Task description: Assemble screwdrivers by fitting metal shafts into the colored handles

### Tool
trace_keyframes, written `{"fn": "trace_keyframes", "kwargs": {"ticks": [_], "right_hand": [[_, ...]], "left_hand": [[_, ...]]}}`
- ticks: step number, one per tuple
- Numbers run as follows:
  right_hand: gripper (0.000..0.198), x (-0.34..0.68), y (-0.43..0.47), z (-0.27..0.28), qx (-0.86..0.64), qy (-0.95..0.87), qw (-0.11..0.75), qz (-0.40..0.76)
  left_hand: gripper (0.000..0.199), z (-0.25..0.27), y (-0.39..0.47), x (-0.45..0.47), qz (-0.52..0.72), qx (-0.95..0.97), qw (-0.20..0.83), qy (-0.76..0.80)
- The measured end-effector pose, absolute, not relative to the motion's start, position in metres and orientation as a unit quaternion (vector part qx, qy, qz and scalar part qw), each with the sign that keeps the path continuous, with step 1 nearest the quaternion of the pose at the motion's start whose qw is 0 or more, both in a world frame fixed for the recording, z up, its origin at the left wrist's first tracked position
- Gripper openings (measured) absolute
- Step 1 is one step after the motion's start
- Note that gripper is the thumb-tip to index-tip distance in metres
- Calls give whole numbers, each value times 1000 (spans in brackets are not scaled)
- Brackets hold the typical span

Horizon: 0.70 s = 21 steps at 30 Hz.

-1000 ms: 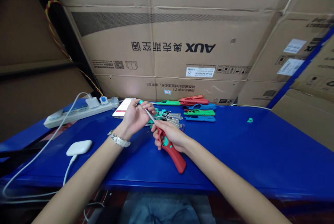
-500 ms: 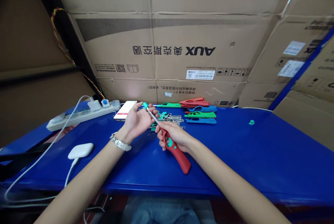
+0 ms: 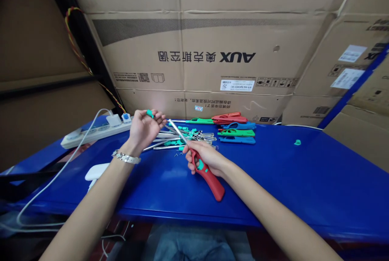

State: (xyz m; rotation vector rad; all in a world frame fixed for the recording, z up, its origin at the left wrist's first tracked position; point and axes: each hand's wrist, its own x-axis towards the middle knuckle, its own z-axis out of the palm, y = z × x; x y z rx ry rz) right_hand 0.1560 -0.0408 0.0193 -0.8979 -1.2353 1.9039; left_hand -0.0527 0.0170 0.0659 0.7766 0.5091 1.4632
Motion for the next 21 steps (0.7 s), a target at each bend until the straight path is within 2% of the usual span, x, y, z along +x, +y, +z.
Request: {"fn": "trace_keyframes", "kwargs": {"ticks": [3, 6, 8, 13, 16, 21], "right_hand": [[27, 158, -38, 25, -360, -424, 401, 728], [28, 163, -35, 29, -368, -392, 425, 728], [27, 166, -34, 30, -372, -385, 426, 730], [23, 167, -33, 26, -371, -394, 419, 729], [23, 165, -33, 24, -369, -400, 416, 729], [22, 166, -31, 22, -366, -400, 416, 730]], "left_hand": [[23, 64, 17, -64, 571, 543, 522, 326], [4, 54, 16, -66, 454, 688, 411, 389], [7, 44, 16, -64, 402, 737, 370, 398], [22, 25, 20, -58, 352, 784, 374, 349], [20, 20, 20, -51, 322, 792, 375, 358], [20, 11, 21, -39, 394, 774, 370, 331]]}}
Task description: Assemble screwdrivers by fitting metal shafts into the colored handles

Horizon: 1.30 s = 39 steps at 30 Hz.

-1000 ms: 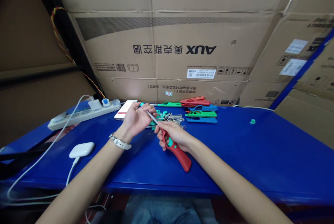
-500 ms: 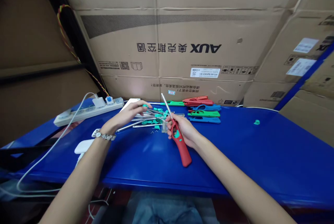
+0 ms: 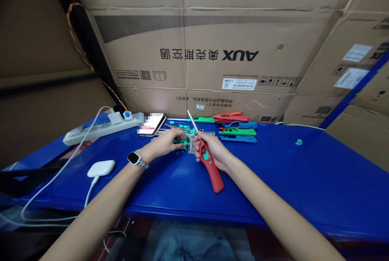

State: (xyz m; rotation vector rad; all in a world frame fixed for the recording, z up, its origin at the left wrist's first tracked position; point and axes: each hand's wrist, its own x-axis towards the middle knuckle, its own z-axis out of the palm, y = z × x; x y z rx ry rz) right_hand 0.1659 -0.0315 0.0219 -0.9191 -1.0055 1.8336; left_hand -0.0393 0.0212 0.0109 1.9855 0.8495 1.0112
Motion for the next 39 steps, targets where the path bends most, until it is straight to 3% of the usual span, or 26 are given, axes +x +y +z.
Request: {"fn": "trace_keyframes", "kwargs": {"ticks": [12, 15, 19, 23, 32, 39], "right_hand": [[11, 167, -29, 19, -357, -401, 435, 723], [19, 169, -29, 19, -318, -393, 436, 744], [34, 167, -31, 20, -279, -398, 440, 755], [37, 161, -34, 21, -291, -436, 463, 715], [72, 162, -33, 18, -315, -522, 465, 643], [54, 169, -30, 15, -352, -581, 435, 591]], "left_hand": [[9, 6, 27, -37, 427, 798, 274, 325], [3, 15, 20, -36, 455, 775, 305, 315], [14, 20, 8, -22, 466, 718, 410, 317], [24, 18, 0, -3, 469, 657, 510, 298], [22, 24, 1, -5, 515, 562, 571, 305], [23, 31, 4, -15, 535, 525, 601, 278]]}}
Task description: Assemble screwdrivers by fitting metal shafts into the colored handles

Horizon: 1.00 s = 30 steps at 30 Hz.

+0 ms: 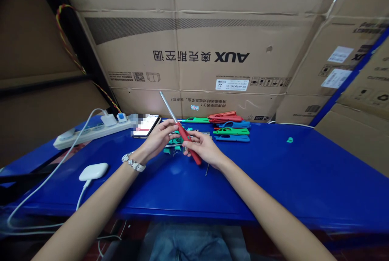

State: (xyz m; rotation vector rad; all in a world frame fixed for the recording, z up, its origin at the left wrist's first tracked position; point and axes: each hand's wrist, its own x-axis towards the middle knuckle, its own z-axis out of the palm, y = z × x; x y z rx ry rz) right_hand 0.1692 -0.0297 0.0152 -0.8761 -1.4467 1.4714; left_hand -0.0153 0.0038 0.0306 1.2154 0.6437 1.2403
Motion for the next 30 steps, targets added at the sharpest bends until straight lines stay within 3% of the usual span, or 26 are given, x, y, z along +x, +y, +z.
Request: {"fn": "trace_keyframes", "kwargs": {"ticks": [16, 23, 30], "right_hand": [[56, 167, -26, 6, -367, -585, 443, 571], [58, 164, -28, 6, -372, -592, 442, 561], [59, 162, -29, 9, -382, -582, 452, 558]], "left_hand": [[34, 13, -5, 4, 508, 581, 559, 303], [11, 16, -2, 4, 579, 554, 487, 347], [17, 16, 2, 0, 573, 550, 499, 347]]}}
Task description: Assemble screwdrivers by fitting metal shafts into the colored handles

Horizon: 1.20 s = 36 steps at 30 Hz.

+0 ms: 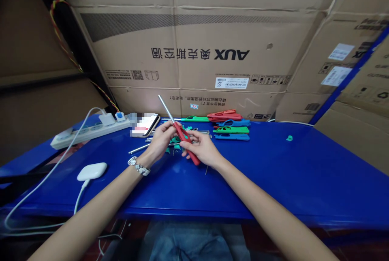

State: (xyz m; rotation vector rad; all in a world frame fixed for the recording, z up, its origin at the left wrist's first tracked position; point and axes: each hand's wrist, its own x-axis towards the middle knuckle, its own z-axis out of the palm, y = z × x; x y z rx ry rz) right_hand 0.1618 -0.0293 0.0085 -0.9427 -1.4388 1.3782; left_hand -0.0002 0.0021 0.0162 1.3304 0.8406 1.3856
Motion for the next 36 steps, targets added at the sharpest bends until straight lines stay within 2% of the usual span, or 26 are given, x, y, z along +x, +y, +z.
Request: {"fn": "trace_keyframes", "kwargs": {"ticks": [5, 8, 14, 17, 20, 24, 31, 36], "right_hand": [[60, 165, -25, 6, -369, -576, 466, 561], [64, 166, -26, 7, -356, -590, 455, 563], [85, 169, -29, 11, -367, -627, 433, 534], [67, 171, -29, 12, -404, -639, 415, 506], [51, 171, -30, 11, -397, -642, 399, 520], [51, 171, -29, 11, -378, -631, 413, 537], [44, 171, -29, 10, -375, -641, 410, 530], [49, 169, -33, 15, -386, -640, 415, 518]], "left_hand": [[36, 13, -7, 6, 514, 566, 565, 310], [34, 12, -8, 8, 492, 559, 595, 303], [27, 16, -1, 5, 570, 527, 544, 319], [24, 16, 2, 2, 597, 519, 531, 304], [34, 14, 2, 1, 562, 537, 552, 303], [52, 10, 0, 2, 521, 550, 580, 298], [54, 11, -7, 4, 460, 565, 615, 300], [50, 14, -8, 2, 474, 560, 609, 300]]}}
